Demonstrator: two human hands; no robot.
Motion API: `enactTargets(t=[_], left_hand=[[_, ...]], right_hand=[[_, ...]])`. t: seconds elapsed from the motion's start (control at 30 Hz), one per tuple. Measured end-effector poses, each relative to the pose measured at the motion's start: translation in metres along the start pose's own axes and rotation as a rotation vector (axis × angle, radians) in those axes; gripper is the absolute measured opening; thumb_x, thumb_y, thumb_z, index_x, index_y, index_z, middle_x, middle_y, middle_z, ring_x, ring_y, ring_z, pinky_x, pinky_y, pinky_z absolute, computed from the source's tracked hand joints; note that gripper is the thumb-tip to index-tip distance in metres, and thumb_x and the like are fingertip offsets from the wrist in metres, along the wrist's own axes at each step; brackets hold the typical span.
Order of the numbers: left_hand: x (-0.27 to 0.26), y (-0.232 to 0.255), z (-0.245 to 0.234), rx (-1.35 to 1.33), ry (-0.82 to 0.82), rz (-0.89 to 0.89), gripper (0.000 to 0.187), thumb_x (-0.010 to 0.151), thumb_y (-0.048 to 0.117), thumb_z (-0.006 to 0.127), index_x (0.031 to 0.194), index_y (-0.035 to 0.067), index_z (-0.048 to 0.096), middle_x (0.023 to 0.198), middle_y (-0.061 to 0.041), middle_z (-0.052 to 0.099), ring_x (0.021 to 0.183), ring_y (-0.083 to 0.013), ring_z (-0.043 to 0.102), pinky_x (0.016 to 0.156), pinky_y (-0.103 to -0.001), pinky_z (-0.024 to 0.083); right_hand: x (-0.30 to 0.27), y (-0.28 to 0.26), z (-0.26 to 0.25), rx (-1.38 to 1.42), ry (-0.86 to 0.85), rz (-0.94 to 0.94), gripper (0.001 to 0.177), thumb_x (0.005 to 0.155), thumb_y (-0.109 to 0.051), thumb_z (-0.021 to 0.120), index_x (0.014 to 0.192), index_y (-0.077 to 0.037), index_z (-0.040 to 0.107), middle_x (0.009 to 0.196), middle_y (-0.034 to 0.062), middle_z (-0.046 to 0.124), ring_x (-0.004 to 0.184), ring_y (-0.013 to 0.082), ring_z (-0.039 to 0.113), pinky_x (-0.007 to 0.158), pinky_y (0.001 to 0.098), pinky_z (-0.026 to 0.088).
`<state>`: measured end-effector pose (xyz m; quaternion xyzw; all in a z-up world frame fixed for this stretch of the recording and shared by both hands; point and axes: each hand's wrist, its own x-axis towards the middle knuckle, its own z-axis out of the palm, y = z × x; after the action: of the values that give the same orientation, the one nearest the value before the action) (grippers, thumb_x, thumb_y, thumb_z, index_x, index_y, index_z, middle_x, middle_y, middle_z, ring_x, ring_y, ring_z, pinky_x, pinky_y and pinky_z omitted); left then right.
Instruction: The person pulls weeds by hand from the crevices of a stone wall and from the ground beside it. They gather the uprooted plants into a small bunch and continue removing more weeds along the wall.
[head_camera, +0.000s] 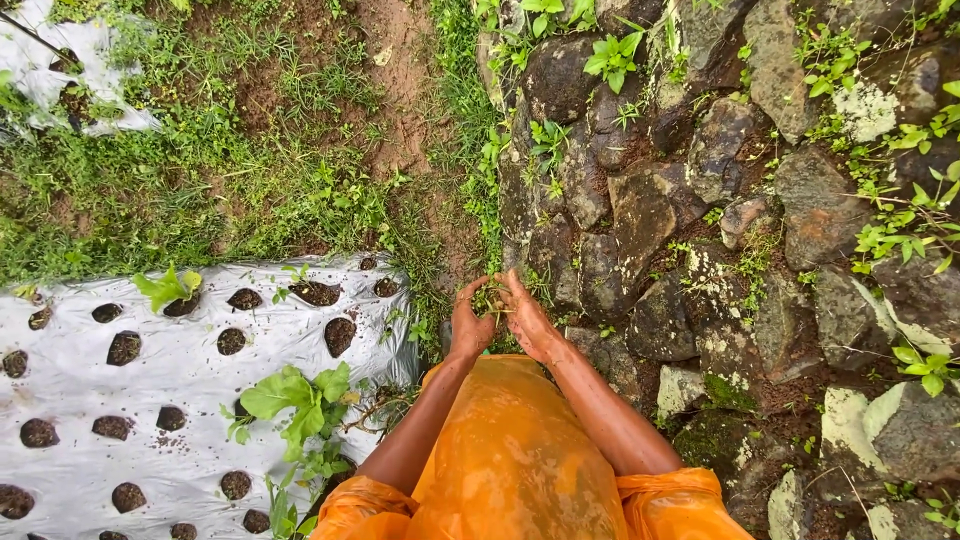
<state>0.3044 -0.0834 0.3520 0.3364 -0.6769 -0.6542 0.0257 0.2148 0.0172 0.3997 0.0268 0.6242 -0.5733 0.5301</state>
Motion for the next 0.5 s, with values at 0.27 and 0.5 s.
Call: enactTargets(t=[0.27, 0.5], left_hand=[[0.003, -0.012, 0.002, 0.000, 0.161, -0.021, 0.047, 0.094, 0.006, 0.071, 0.136, 0.025, 0.060, 0.137, -0.018, 0.051, 0.138, -0.0500, 0.042, 0.113, -0.071, 0.038], [-0.005, 0.006, 0.004, 0.018, 0.224, -0.026, 0.041, 0.094, 0.011, 0.073, 0.131, 0.027, 0.063, 0.128, -0.015, 0.056, 0.132, -0.0466, 0.050, 0.110, -0.066, 0.044]], right_hand=[[-0.008, -0.008, 0.008, 0.151, -0.090, -0.057, 0.095, 0.101, -0.079, 0.032, 0.168, -0.012, 0.024, 0.169, 0.0382, 0.006, 0.156, 0.0557, 0.006, 0.127, 0.0639, 0.003], [0.003, 0.007, -0.004, 0.164, -0.117, -0.073, 0.095, 0.101, -0.079, 0.035, 0.167, -0.011, 0.029, 0.169, 0.0355, 0.013, 0.157, 0.0527, 0.012, 0.129, 0.0615, 0.008]])
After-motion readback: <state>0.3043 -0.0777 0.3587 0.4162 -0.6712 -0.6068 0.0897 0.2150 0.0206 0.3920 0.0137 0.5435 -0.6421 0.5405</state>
